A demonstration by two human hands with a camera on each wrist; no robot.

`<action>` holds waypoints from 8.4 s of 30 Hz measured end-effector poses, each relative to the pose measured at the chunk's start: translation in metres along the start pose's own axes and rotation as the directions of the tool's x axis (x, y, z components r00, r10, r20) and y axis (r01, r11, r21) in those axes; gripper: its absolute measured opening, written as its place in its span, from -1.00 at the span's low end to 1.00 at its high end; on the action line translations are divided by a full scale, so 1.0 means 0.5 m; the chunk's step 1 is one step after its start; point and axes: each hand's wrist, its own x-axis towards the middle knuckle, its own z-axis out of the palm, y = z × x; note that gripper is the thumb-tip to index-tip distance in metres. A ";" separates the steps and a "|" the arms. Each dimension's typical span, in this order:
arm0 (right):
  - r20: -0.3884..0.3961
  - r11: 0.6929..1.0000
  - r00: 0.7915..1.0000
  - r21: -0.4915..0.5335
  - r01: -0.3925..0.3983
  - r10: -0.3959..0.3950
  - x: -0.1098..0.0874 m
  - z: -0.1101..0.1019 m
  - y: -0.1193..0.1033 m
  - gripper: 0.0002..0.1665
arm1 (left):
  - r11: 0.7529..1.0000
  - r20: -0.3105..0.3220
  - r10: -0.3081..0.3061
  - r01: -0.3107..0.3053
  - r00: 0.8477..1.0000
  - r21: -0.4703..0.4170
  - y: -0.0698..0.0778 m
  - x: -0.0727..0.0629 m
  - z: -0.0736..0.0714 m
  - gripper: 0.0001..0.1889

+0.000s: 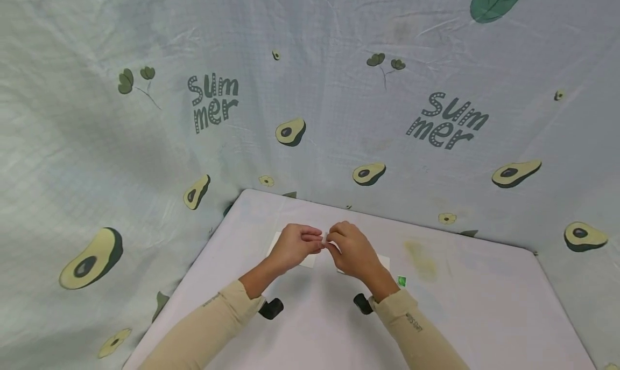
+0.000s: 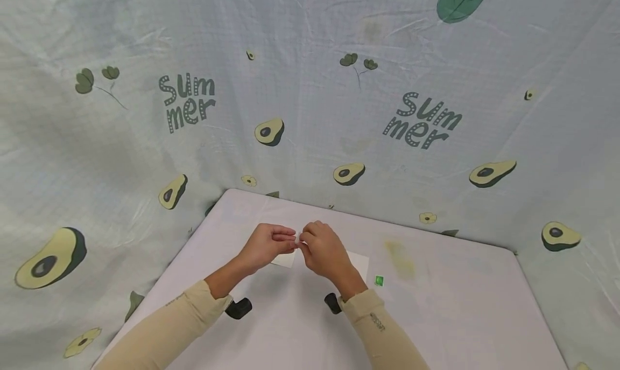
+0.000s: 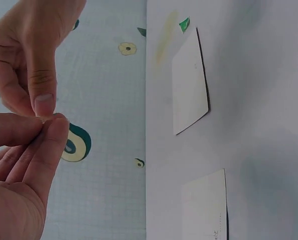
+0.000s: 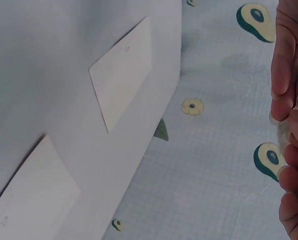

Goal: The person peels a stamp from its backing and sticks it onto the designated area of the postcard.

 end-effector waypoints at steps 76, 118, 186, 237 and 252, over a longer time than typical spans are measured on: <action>0.057 0.837 0.923 0.405 -0.369 0.380 0.009 0.014 -0.018 -0.85 | 0.958 -0.163 0.239 -0.205 0.957 0.199 0.001 -0.017 0.026 -0.84; 0.128 0.805 0.878 0.356 -0.474 0.461 -0.024 0.024 0.034 -0.87 | 0.986 -0.213 0.108 -0.132 0.971 -0.102 -0.008 -0.005 -0.028 -0.78; -0.261 0.901 0.942 0.427 -0.081 0.209 -0.039 0.065 -0.029 -0.72 | 0.969 -0.092 0.061 -0.081 0.994 -0.232 -0.038 -0.022 -0.023 -0.68; 0.276 0.428 0.683 0.607 -0.670 0.677 -0.012 0.046 -0.056 -0.94 | 0.964 -0.102 0.063 -0.034 0.993 0.263 -0.104 0.027 -0.075 -0.67; 0.285 0.428 0.689 0.610 -0.667 0.667 -0.026 0.060 -0.055 -0.92 | 0.839 -0.080 -0.005 0.048 0.997 0.541 -0.217 0.061 -0.161 -0.41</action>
